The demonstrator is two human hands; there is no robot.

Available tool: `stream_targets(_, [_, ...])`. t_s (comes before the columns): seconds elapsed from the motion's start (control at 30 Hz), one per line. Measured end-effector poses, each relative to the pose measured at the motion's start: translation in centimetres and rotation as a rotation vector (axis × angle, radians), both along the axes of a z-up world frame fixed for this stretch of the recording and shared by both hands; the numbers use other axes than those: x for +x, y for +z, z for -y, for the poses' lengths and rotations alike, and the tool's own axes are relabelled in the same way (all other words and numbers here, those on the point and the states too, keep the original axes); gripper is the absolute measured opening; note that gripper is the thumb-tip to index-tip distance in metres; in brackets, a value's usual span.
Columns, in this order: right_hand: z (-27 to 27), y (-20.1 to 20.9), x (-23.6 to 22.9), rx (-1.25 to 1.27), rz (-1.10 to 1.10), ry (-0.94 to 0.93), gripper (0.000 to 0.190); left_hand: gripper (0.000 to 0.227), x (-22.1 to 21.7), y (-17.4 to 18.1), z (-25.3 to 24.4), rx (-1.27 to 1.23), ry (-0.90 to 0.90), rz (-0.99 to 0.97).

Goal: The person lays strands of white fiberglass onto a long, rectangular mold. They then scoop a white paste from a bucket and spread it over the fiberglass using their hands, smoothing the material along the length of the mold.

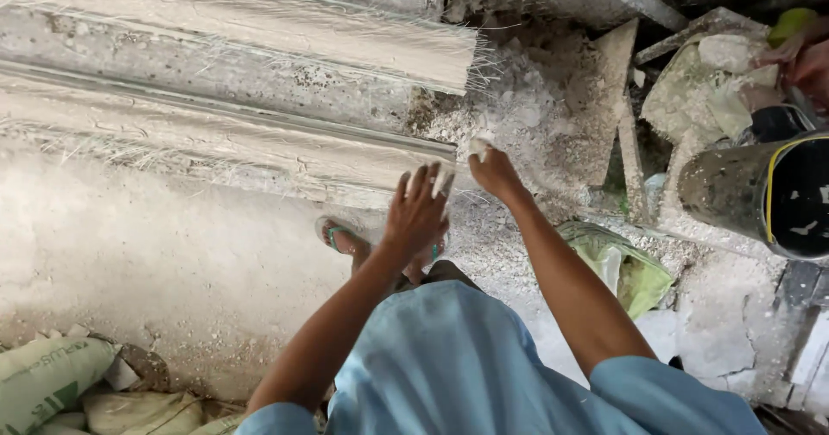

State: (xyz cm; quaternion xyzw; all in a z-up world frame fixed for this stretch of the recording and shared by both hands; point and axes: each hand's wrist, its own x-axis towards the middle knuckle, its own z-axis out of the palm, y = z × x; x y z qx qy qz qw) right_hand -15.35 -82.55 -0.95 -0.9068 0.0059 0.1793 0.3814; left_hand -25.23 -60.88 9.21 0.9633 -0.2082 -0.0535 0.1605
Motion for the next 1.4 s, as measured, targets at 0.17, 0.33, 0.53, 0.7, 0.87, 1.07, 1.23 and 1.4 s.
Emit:
stream_targets(0.17, [1.2,-4.6,-1.9,0.092,-0.083,0.096,0.031,0.075,0.8,-5.4,3.9,0.144,0.059,0.163])
stream_targets(0.33, [2.9,2.2,-4.6,0.254,-0.187,0.072,0.039,0.034,2.3,-6.1,6.0,0.115,0.099,0.113])
stream_targets(0.53, [6.7,3.3,-4.3,0.05,-0.377,0.016,0.044,0.016,1.6,-9.3,3.6,-0.475,0.143,0.082])
stream_targets(0.7, [3.9,3.4,-5.4,-0.172,-0.077,0.102,0.048,0.015,0.9,-9.8,1.0,-0.746,0.386,0.049])
stream_targets(0.87, [-2.6,2.1,-7.1,-0.193,0.372,0.334,0.048,0.014,1.1,-7.3,0.9,-0.554,0.403,0.142])
stream_targets(1.07, [-6.3,3.8,-7.7,-0.314,0.406,0.348,0.061,0.021,1.1,-7.4,-2.1,-0.331,0.584,0.098])
stream_targets(1.23, [-6.0,1.1,-7.9,-0.3,0.463,0.295,0.057,0.037,-0.2,-7.5,-3.3,-0.089,0.584,0.118])
stream_targets(1.4, [-4.1,-0.8,-10.4,0.57,0.13,-0.412,0.06,0.043,-2.0,-6.1,-1.2,0.085,0.024,0.108])
